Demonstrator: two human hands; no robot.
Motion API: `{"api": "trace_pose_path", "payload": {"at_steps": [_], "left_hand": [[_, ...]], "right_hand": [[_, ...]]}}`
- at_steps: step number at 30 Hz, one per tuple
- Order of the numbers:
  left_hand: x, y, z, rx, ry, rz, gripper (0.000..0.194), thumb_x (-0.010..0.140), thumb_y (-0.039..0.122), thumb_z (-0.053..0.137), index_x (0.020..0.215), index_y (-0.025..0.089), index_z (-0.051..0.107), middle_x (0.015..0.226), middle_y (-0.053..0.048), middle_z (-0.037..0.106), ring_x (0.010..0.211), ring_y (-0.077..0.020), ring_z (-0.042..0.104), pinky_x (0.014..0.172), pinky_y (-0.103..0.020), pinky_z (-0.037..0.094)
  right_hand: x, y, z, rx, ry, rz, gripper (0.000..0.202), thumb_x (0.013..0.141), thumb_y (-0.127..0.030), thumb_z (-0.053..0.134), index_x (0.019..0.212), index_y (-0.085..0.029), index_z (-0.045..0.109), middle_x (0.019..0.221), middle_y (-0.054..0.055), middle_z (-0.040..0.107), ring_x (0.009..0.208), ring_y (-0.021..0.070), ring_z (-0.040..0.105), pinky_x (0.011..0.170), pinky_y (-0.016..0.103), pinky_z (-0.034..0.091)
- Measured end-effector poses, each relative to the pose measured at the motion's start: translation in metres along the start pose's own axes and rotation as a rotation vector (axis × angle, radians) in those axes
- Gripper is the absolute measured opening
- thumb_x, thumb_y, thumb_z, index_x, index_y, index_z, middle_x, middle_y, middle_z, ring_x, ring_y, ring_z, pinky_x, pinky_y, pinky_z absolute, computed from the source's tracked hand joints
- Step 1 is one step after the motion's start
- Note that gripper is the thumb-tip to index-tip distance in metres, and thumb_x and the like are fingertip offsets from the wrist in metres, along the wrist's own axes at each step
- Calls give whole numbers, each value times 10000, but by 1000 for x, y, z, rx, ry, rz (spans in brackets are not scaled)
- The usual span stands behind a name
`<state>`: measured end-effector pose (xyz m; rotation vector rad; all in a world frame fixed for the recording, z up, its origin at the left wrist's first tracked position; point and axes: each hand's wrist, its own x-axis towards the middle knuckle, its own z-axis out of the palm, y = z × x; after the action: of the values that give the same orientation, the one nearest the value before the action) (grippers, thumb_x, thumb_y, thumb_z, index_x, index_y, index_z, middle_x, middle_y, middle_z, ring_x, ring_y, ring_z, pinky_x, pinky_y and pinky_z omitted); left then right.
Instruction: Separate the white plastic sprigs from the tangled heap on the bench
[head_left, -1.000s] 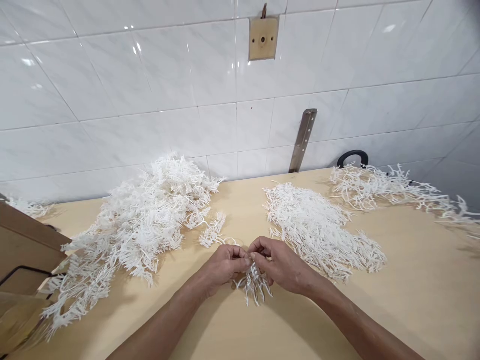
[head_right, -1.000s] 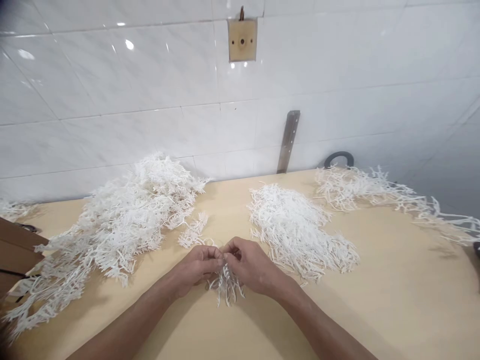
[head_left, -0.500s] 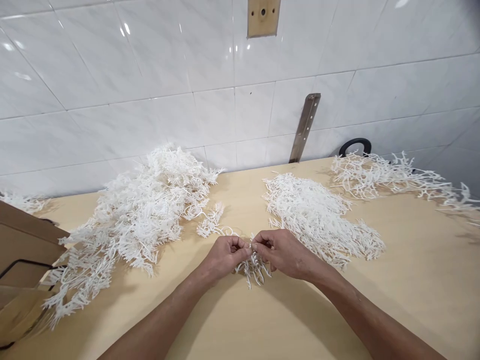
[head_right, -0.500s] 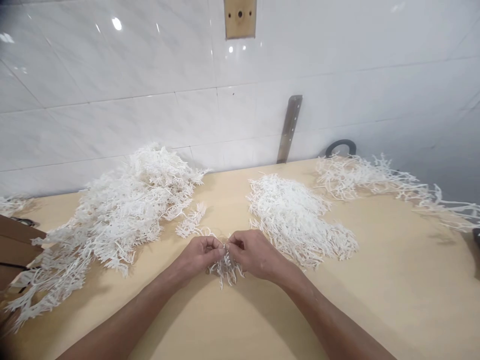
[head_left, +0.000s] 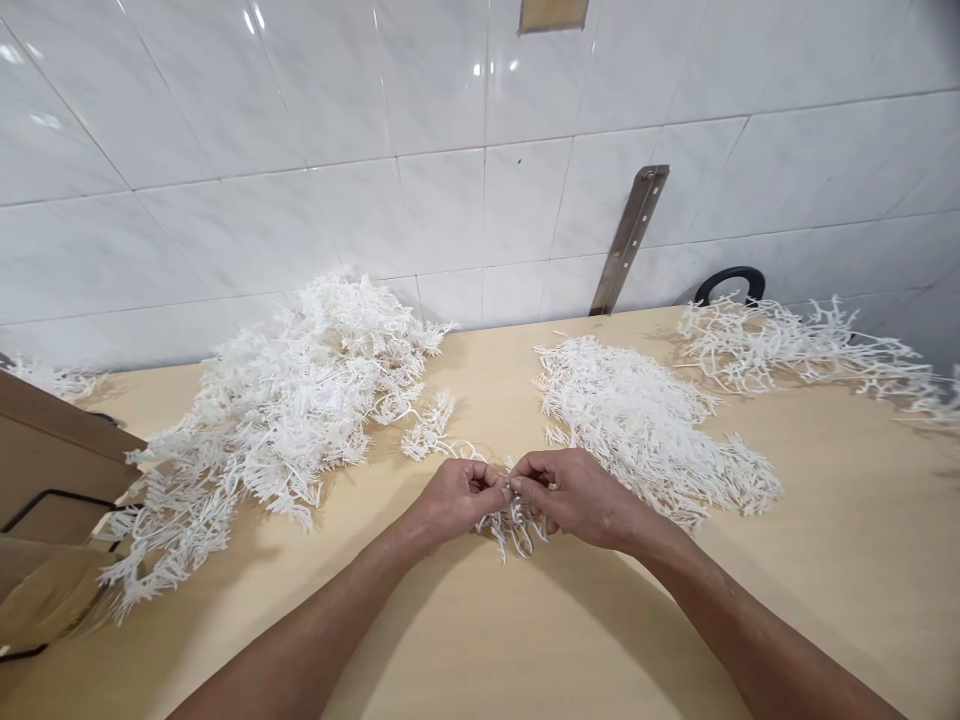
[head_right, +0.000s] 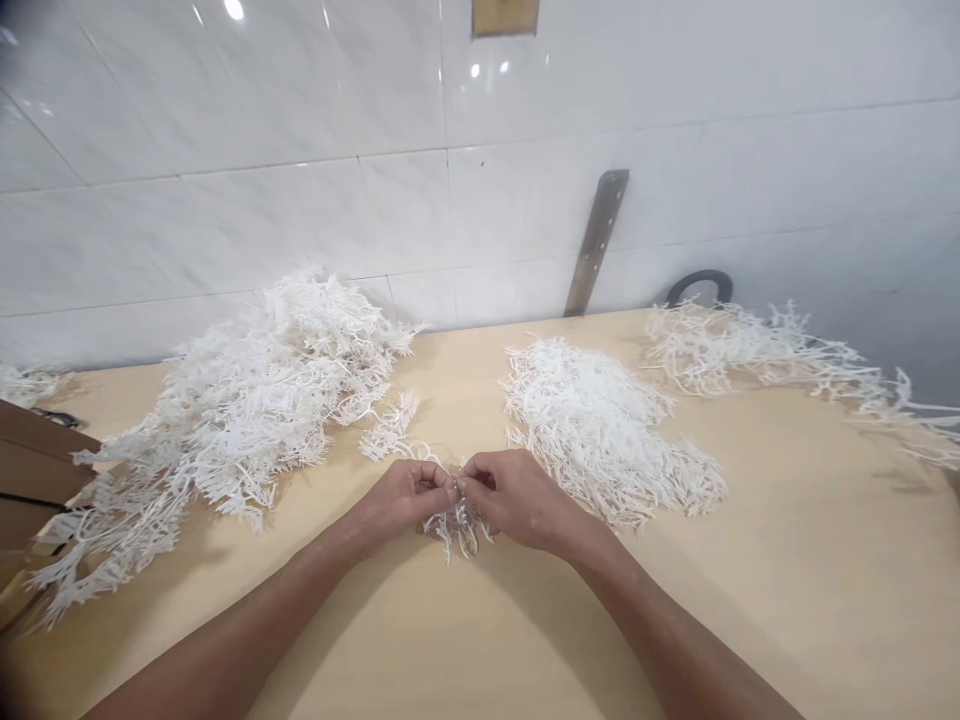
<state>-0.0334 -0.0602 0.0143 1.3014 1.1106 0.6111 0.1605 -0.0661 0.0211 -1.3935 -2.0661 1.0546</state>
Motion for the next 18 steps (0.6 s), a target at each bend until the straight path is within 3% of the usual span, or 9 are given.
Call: {"api": "trace_pose_path", "payload": {"at_steps": [13,18], "left_hand": [[2,0,1,-106,-72,-33,180,679,305,661,658,150,572,539,21,508,460,-77,420,445,-216,306],[-2,5,-3,-166,-142,-112,149,634,255,670,659,158,560,506,50,443,422,-52,329,411,-203,185]], "right_hand": [[0,-8,13,-195,150,-32,125,827,-183,519,779,-200,633,717,-2,656,624,133,556,558,244,384],[5,-1,16,-313,243,-136,132,847,-131,459,776,-196,550,744,18,606,635,141,524,583,260,369]]}}
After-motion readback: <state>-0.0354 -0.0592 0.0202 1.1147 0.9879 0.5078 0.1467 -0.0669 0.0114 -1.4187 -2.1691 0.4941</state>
